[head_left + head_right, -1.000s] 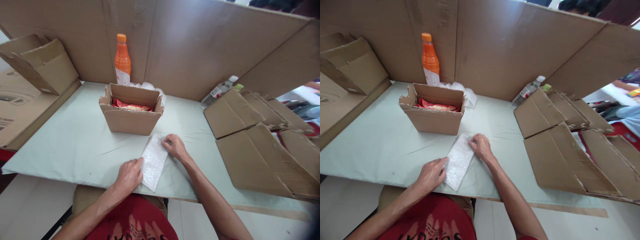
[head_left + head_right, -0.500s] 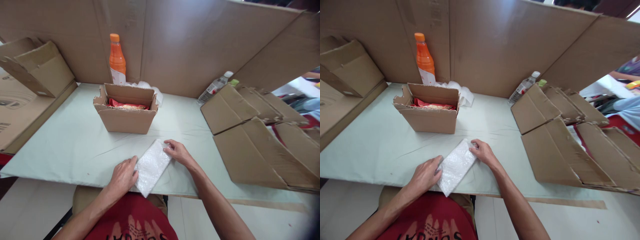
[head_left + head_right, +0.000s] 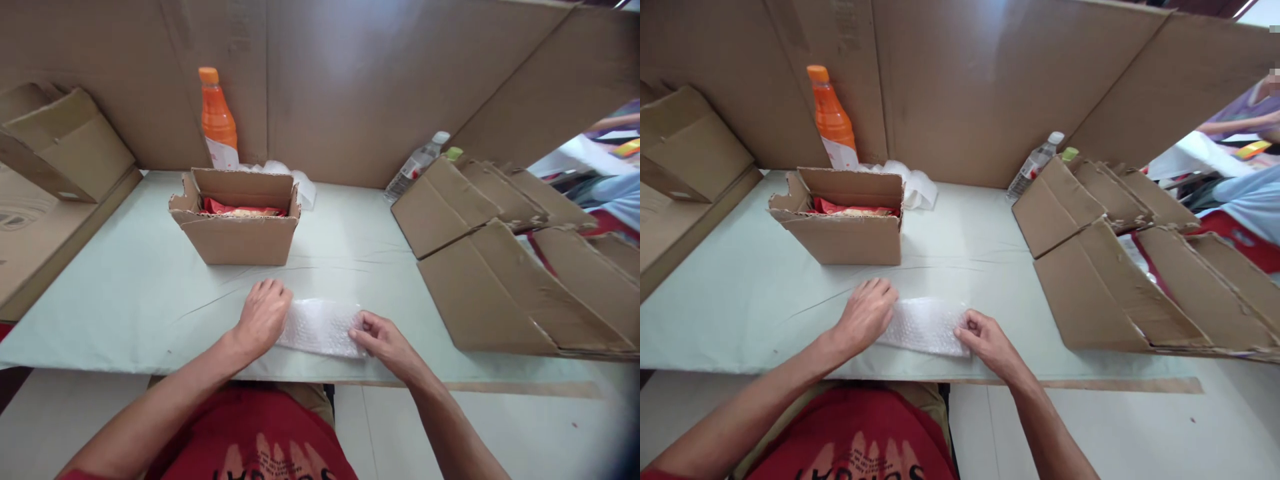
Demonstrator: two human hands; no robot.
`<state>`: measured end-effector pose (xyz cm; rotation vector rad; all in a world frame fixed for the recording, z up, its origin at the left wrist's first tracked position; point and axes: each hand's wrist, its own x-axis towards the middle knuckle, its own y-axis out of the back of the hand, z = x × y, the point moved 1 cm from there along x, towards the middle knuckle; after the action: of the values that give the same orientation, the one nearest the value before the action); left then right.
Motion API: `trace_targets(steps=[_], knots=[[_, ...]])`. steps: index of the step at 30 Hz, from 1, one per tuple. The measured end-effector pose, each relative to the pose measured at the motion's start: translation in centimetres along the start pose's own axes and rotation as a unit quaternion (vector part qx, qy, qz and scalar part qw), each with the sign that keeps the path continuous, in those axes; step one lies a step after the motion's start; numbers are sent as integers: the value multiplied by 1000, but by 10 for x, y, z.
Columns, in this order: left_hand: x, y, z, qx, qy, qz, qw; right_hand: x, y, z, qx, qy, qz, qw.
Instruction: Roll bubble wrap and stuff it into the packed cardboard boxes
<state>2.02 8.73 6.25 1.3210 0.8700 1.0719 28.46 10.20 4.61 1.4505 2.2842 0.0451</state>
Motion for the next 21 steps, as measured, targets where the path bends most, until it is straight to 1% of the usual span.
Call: trace_targets(steps=[2, 3, 5, 6, 7, 8, 10, 12, 14, 16, 18, 19, 21], knots=[[29, 8, 8, 2, -63, 61, 996, -23, -7, 11, 68, -55, 7, 996], [42, 10, 13, -5, -89, 98, 991, -33, -14, 17, 104, -81, 8, 991], [62, 11, 21, -33, -125, 166, 978, -49, -34, 26, 175, -116, 13, 978], [67, 9, 24, -50, -140, 188, 971, -55, -47, 29, 209, -128, 18, 969], [68, 5, 26, -67, -154, 198, 966, -59, -61, 32, 243, -136, 24, 960], [64, 0, 26, -85, -169, 196, 962, -62, -74, 34, 276, -145, 32, 950], [42, -13, 21, -123, -195, 169, 958, -65, -97, 36, 333, -158, 44, 928], [6, -24, 13, -162, -204, 131, 957, -64, -113, 37, 372, -167, 42, 912], [-33, -30, 5, -197, -199, 90, 956, -62, -121, 36, 392, -168, 32, 904], [-67, -33, 3, -226, -194, 47, 953, -59, -124, 34, 398, -161, 24, 903], [-86, -35, 7, -237, -197, 27, 951, -56, -124, 32, 393, -151, 17, 907], [-90, -37, 11, -238, -200, 31, 950, -54, -124, 31, 388, -145, 12, 910], [-90, -42, 19, -244, -203, 57, 947, -54, -123, 29, 370, -131, -5, 920]])
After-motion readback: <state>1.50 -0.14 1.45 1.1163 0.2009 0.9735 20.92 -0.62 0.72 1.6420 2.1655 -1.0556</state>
